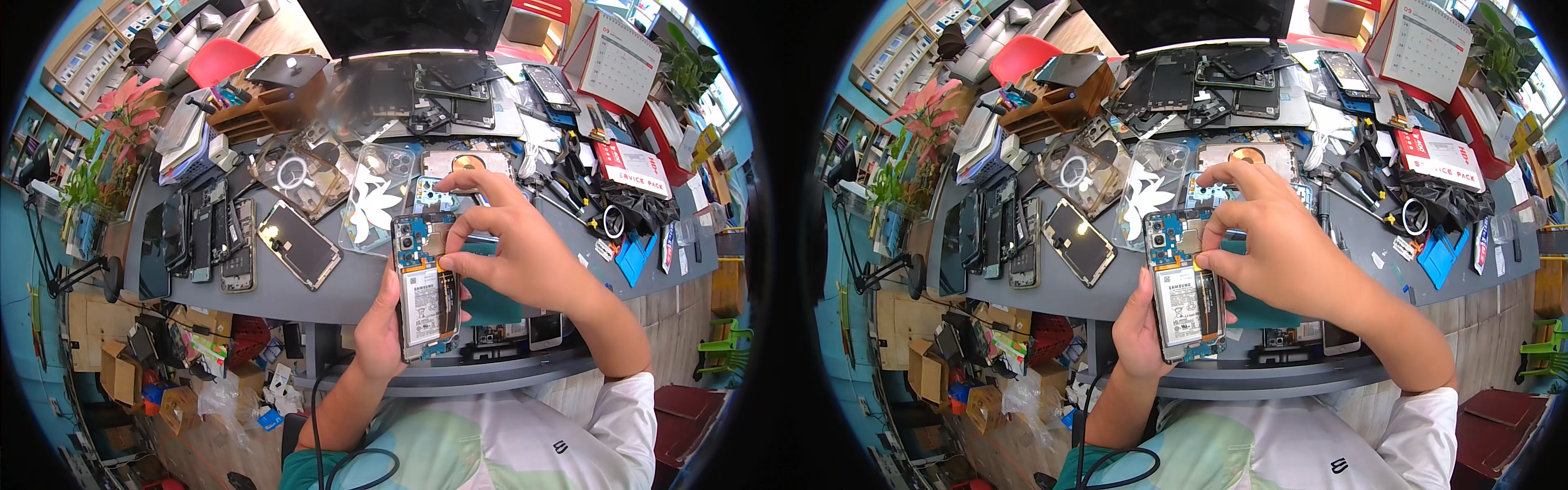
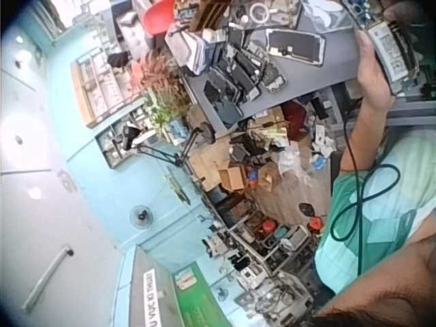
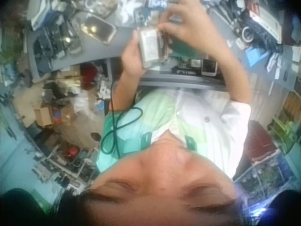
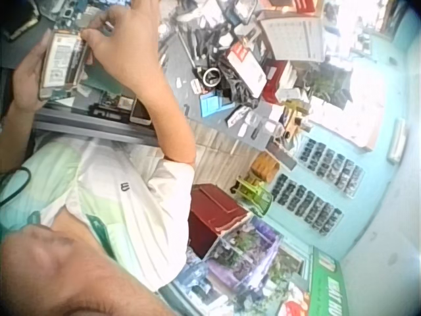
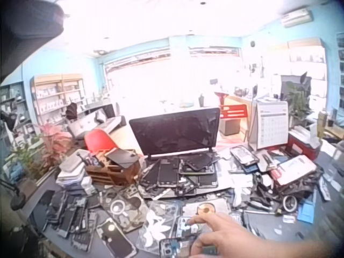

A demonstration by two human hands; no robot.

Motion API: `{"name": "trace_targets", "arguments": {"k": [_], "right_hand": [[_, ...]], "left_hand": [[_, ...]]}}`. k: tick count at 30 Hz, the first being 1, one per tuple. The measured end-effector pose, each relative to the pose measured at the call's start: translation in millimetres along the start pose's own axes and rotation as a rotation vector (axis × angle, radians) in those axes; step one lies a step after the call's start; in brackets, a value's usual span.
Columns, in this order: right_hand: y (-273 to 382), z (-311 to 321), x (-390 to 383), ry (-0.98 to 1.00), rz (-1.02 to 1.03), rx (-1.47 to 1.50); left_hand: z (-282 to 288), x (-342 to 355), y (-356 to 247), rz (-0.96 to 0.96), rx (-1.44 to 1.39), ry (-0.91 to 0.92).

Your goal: The person disassembles a smartphone, removing the battery and internal components. They then use a metal prying tool to carefully separate the screen assembly from the phone's frame, working along the edges to release the adhesive.

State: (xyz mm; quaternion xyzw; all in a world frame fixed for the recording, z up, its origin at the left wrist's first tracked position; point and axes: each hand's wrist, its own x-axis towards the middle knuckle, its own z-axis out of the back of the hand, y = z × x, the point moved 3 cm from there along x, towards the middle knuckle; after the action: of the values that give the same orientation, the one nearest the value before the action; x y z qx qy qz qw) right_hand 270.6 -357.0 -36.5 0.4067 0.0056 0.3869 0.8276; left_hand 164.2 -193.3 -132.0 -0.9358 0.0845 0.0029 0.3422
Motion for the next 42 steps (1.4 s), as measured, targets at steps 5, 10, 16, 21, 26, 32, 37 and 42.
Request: {"name": "trace_targets", "arguments": {"k": [5, 10, 16, 21, 26, 32, 37, 42], "right_hand": [[0.4, 6.5, -0.2, 0.069, -0.124, 0.244], [6.3, 14.3, -26.3, -0.139, -0.114, 0.258], [37.1, -2.4, -61.3, -0.122, -0.143, 0.100], [33.5, -27.0, -62.0, -0.084, -0.071, 0.110], [36.6, -29.3, -60.3, -0.050, -0.102, 0.134], [30.3, -26.2, -65.5, -0.025, -0.163, 0.278], [13.9, -15.9, -72.4, 0.048, -0.351, 0.517], [-5.9, -16.5, -78.5, 0.122, -0.470, 0.970]], "left_hand": [[-0.2, -0.4, -2.1, -0.017, -0.035, 0.004], [-9.7, 1.0, -5.5, -0.065, -0.121, -0.054], [-10.7, 3.5, -7.4, -0.216, 0.032, -0.025], [-12.6, 0.7, -3.6, -0.257, 0.094, 0.016], [-10.6, -3.0, -0.6, -0.302, 0.136, 0.052], [-12.6, -3.5, -1.7, -0.405, 0.119, 0.083], [-7.9, -2.6, 1.5, -0.493, 0.281, 0.039], [-5.7, -6.8, -0.2, -0.527, 0.484, -0.018]]}}
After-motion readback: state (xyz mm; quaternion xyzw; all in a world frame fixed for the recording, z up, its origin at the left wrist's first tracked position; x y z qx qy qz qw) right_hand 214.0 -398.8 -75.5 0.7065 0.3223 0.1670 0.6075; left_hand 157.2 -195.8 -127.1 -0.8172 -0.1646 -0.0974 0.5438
